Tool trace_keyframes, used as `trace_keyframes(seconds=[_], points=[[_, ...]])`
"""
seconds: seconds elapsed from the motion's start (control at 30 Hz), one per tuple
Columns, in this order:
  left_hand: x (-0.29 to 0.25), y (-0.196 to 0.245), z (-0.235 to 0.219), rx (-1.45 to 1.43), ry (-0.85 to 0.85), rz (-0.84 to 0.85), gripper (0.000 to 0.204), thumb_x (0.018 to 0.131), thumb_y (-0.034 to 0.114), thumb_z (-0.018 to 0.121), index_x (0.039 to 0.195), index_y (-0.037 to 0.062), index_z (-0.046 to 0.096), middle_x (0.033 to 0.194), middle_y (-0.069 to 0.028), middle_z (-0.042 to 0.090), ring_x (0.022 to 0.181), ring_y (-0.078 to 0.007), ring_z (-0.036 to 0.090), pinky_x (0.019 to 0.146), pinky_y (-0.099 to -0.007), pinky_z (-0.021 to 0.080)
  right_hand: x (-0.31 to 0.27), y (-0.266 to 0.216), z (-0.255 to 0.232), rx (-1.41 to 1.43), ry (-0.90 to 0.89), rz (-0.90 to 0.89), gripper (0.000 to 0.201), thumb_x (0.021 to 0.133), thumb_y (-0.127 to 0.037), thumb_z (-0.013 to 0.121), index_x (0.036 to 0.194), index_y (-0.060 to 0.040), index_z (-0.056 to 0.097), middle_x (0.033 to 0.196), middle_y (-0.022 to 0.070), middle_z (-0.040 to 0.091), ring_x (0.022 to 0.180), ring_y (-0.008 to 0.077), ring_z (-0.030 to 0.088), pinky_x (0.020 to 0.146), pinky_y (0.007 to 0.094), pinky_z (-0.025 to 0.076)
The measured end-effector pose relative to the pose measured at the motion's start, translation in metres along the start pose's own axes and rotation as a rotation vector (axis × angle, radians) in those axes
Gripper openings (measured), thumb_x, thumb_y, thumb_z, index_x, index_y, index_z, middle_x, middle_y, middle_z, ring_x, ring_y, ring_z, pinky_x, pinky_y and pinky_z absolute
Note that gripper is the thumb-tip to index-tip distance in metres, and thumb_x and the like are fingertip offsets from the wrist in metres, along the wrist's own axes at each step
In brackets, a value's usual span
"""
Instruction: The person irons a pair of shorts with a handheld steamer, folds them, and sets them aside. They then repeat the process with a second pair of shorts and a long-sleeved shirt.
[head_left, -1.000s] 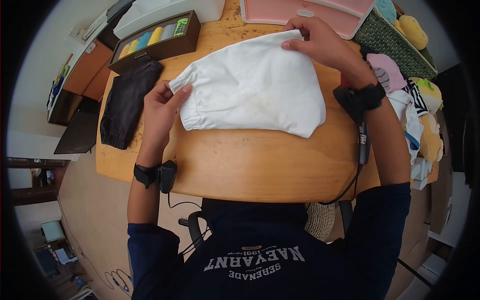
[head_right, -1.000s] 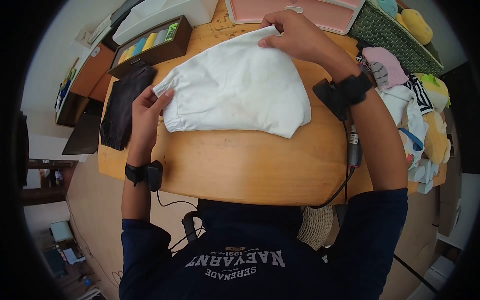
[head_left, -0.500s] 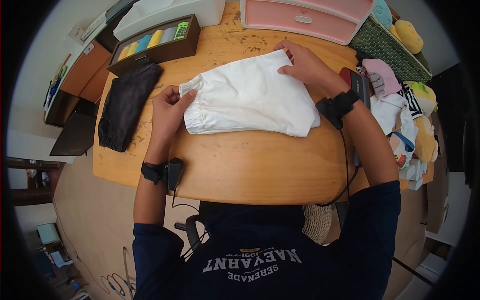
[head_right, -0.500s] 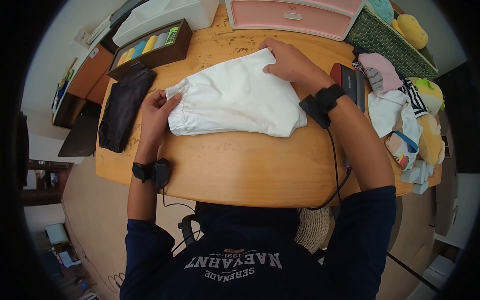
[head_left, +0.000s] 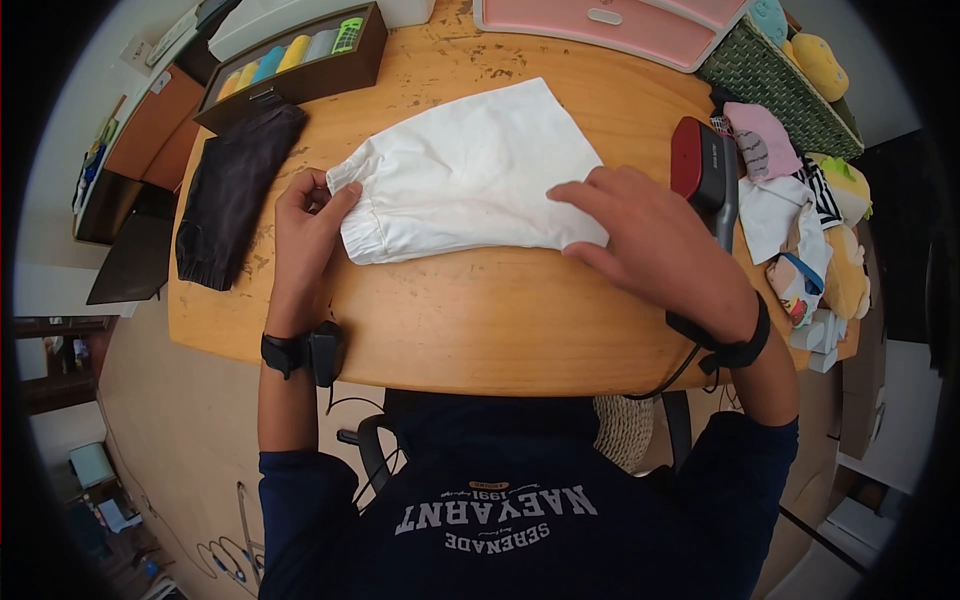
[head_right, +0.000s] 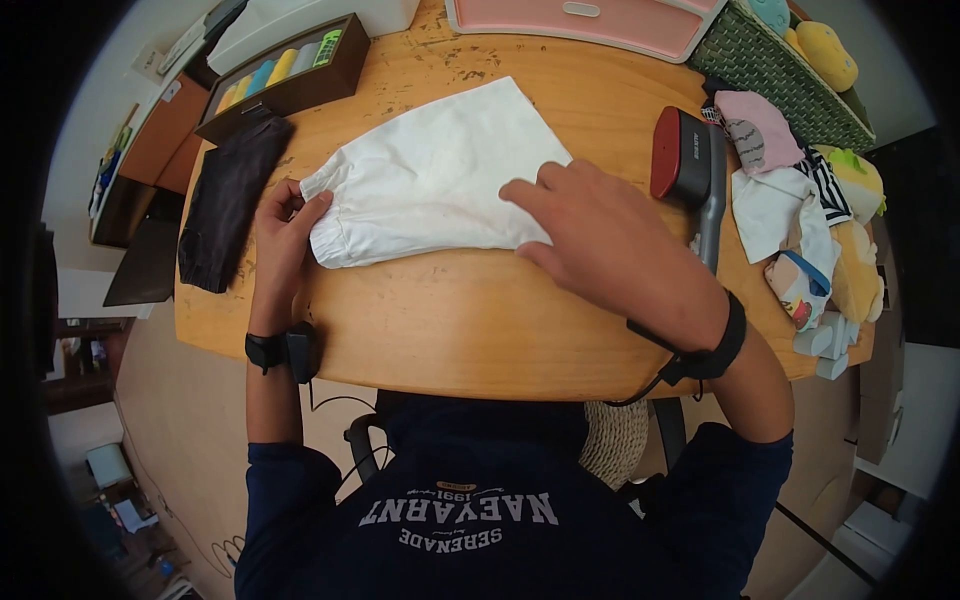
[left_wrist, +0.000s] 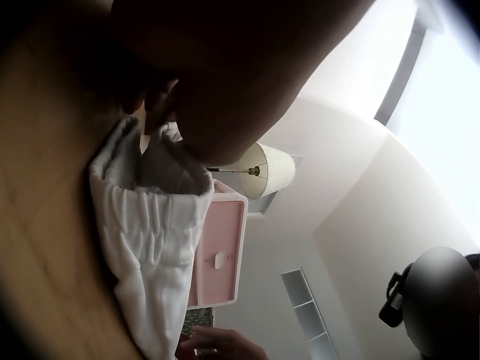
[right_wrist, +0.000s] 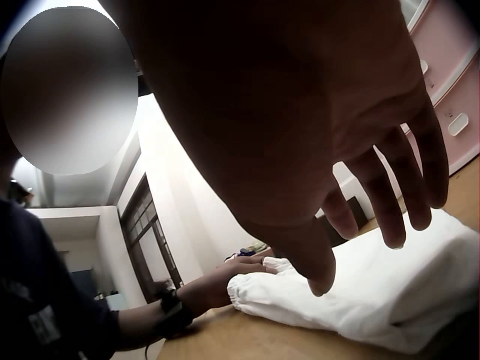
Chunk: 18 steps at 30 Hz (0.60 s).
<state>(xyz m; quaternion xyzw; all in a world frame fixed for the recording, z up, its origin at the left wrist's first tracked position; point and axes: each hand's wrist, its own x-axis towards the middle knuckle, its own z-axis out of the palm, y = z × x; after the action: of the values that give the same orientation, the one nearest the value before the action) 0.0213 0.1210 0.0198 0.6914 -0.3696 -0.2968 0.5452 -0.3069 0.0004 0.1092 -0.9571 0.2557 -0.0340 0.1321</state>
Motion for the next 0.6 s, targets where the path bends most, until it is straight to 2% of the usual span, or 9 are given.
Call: trace_keyframes(seconds=[0.03, 0.1, 0.23, 0.33, 0.4, 0.43, 0.5, 0.57, 0.6], points=[[-0.002, 0.002, 0.0, 0.0, -0.003, -0.008, 0.012, 0.09, 0.008, 0.074, 0.094, 0.0014, 0.065, 0.086, 0.0006, 0.064, 0.077, -0.0046, 0.058, 0.069, -0.0215, 0.045, -0.004, 0.0, 0.005, 0.004, -0.007, 0.003, 0.042, 0.086, -0.018, 0.075, 0.124, -0.0057, 0.062, 0.102, 0.0138, 0.064, 0.101, 0.0326, 0.063, 0.087, 0.042, 0.053], [-0.003, 0.006, -0.001, -0.043, -0.058, -0.042, 0.012, 0.089, 0.007, 0.074, 0.092, 0.0021, 0.063, 0.086, 0.0003, 0.064, 0.077, -0.0052, 0.058, 0.069, -0.022, 0.045, -0.012, 0.002, 0.023, -0.024, 0.02, -0.068, 0.032, 0.085, -0.015, 0.074, 0.114, -0.0054, 0.064, 0.096, 0.0127, 0.063, 0.093, 0.0314, 0.064, 0.081, 0.0419, 0.055], [-0.009, 0.004, -0.007, -0.018, -0.126, -0.097, 0.014, 0.089, 0.006, 0.074, 0.091, 0.0028, 0.061, 0.088, 0.0002, 0.064, 0.079, -0.0059, 0.059, 0.07, -0.0225, 0.046, 0.002, 0.023, 0.039, -0.06, 0.048, -0.031, 0.018, 0.084, -0.006, 0.068, 0.102, -0.0046, 0.064, 0.094, 0.0131, 0.063, 0.091, 0.0323, 0.064, 0.077, 0.0429, 0.055], [-0.026, 0.004, -0.007, 0.074, -0.118, -0.033, 0.019, 0.087, 0.004, 0.075, 0.095, 0.0037, 0.058, 0.089, -0.0004, 0.065, 0.081, -0.0063, 0.059, 0.07, -0.0231, 0.046, 0.013, 0.043, 0.037, -0.206, 0.076, 0.031, 0.014, 0.083, 0.0, 0.063, 0.097, -0.0034, 0.063, 0.092, 0.0126, 0.062, 0.09, 0.0332, 0.064, 0.074, 0.0441, 0.055], [-0.052, 0.017, 0.006, 0.11, -0.09, 0.022, 0.027, 0.086, 0.004, 0.076, 0.106, 0.0033, 0.058, 0.088, -0.001, 0.065, 0.082, -0.0061, 0.058, 0.068, -0.0218, 0.045, 0.015, 0.05, 0.034, -0.25, 0.128, 0.109, 0.015, 0.083, 0.002, 0.06, 0.096, -0.0032, 0.062, 0.092, 0.0123, 0.062, 0.095, 0.0321, 0.064, 0.075, 0.0432, 0.054], [-0.064, 0.024, 0.011, 0.109, -0.089, 0.024, 0.027, 0.086, 0.004, 0.076, 0.106, 0.0033, 0.058, 0.088, -0.001, 0.065, 0.082, -0.0061, 0.058, 0.068, -0.0218, 0.045, 0.012, 0.046, 0.031, -0.253, 0.13, 0.107, 0.015, 0.083, 0.002, 0.06, 0.096, -0.0032, 0.062, 0.092, 0.0123, 0.062, 0.095, 0.0321, 0.064, 0.075, 0.0432, 0.054], [-0.092, 0.036, 0.019, 0.252, -0.165, 0.006, 0.039, 0.086, 0.005, 0.077, 0.12, 0.0029, 0.057, 0.088, -0.0012, 0.064, 0.078, -0.0058, 0.056, 0.063, -0.0211, 0.042, -0.001, 0.02, 0.025, -0.27, 0.256, -0.039, 0.019, 0.082, 0.001, 0.063, 0.1, -0.0037, 0.064, 0.096, 0.0117, 0.064, 0.1, 0.0306, 0.063, 0.078, 0.041, 0.053], [-0.115, 0.043, 0.024, 0.332, -0.256, -0.014, 0.044, 0.087, 0.008, 0.078, 0.126, 0.0023, 0.059, 0.088, -0.0009, 0.063, 0.074, -0.0058, 0.053, 0.06, -0.0216, 0.04, -0.017, -0.013, 0.021, -0.106, 0.246, -0.121, 0.029, 0.082, -0.005, 0.068, 0.111, -0.005, 0.065, 0.103, 0.0101, 0.064, 0.106, 0.0281, 0.062, 0.082, 0.0387, 0.052], [-0.123, 0.045, 0.024, 0.412, -0.312, -0.033, 0.048, 0.082, 0.014, 0.084, 0.123, 0.0022, 0.062, 0.083, -0.008, 0.064, 0.067, -0.0123, 0.058, 0.059, -0.0271, 0.047, -0.026, -0.028, 0.021, -0.097, 0.231, -0.124, 0.029, 0.082, -0.005, 0.068, 0.111, -0.005, 0.065, 0.103, 0.0101, 0.064, 0.106, 0.0281, 0.062, 0.082, 0.0387, 0.052]])
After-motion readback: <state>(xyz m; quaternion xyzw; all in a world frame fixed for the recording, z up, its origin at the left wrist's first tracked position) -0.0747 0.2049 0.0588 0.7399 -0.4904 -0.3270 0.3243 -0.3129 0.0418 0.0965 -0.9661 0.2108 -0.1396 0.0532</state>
